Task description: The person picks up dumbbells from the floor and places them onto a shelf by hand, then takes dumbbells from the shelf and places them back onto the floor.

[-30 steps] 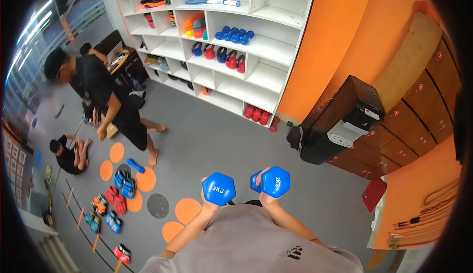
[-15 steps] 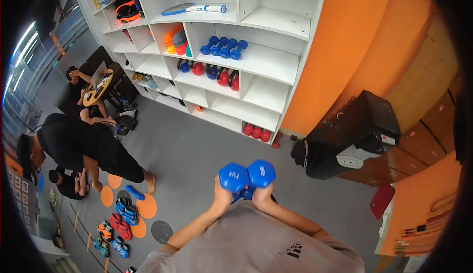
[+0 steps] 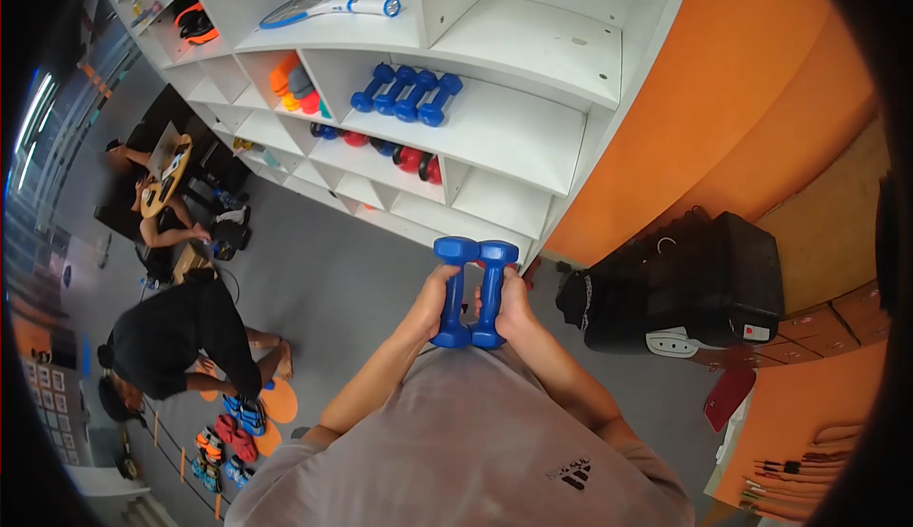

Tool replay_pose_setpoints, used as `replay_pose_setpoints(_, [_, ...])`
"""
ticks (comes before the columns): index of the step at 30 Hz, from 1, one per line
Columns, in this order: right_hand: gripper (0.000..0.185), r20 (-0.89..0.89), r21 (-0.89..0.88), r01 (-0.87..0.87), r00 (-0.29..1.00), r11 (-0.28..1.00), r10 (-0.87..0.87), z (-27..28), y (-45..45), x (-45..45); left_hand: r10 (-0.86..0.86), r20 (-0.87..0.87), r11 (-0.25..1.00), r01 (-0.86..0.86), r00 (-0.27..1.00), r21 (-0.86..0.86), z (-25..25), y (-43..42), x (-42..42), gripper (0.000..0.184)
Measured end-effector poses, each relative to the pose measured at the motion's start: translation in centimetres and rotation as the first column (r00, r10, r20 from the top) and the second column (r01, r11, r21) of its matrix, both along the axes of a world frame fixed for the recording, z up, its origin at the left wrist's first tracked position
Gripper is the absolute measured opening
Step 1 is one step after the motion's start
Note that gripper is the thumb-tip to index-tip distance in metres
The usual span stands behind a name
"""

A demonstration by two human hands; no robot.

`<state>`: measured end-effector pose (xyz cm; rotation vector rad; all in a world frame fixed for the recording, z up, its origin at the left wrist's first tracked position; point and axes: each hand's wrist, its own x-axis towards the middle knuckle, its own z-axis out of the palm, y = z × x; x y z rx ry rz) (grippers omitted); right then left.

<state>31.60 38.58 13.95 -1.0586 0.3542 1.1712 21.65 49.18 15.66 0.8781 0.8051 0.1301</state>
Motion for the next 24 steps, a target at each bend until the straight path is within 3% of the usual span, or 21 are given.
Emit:
replay_pose_setpoints(4, [0.045,0.033,-0.032,0.019,0.999,0.999,-0.018,-0.9,3.5,5.4,-0.126,-0.014,0.992,0.127,0.992,0.029,-2.4,4.7,6.2,0.036])
replay_pose_setpoints(6, [0.047,0.085,-0.048,0.076,0.994,0.996,-0.072,-1.2,5.7,7.9,-0.207,-0.014,0.971,0.207,0.978,0.120,-3.3,7.4,9.6,0.038])
replay_pose_setpoints(11, [0.041,0.024,0.008,0.227,0.973,0.974,-0.228,-3.1,13.6,14.8,-0.233,-0.090,0.888,0.250,0.968,0.385,-3.3,15.6,18.4,0.045])
replay_pose_setpoints(14, [0.041,0.044,0.028,0.253,0.966,0.967,-0.254,-1.7,18.5,18.7,-0.354,-0.087,0.863,0.361,0.931,0.352,-3.1,21.1,23.7,0.037])
replay_pose_setpoints(18, [0.042,0.118,-0.011,0.266,0.957,0.964,-0.263,-2.9,24.7,25.8,-0.440,-0.129,0.797,0.453,0.889,0.399,-4.8,27.7,32.1,0.043])
replay_pose_setpoints(19, [0.043,0.136,-0.039,0.286,0.951,0.957,-0.279,-2.6,26.0,27.3,-0.445,-0.110,0.796,0.449,0.889,0.406,-5.7,28.6,34.1,0.043])
replay_pose_setpoints(21, [0.045,0.189,-0.012,0.277,0.944,0.961,-0.270,-2.5,28.1,29.9,-0.309,-0.080,0.715,0.287,0.948,0.637,-7.6,30.1,38.1,0.055])
replay_pose_setpoints(22, [0.047,0.221,0.004,0.267,0.940,0.964,-0.261,-3.1,29.0,31.4,-0.275,0.088,0.693,0.134,0.957,0.709,-7.6,30.4,39.0,0.055])
replay_pose_setpoints(24, [0.048,0.217,-0.030,0.289,0.937,0.957,-0.276,-4.3,30.0,33.2,-0.287,0.107,0.673,0.121,0.952,0.730,-7.6,31.5,40.2,0.055])
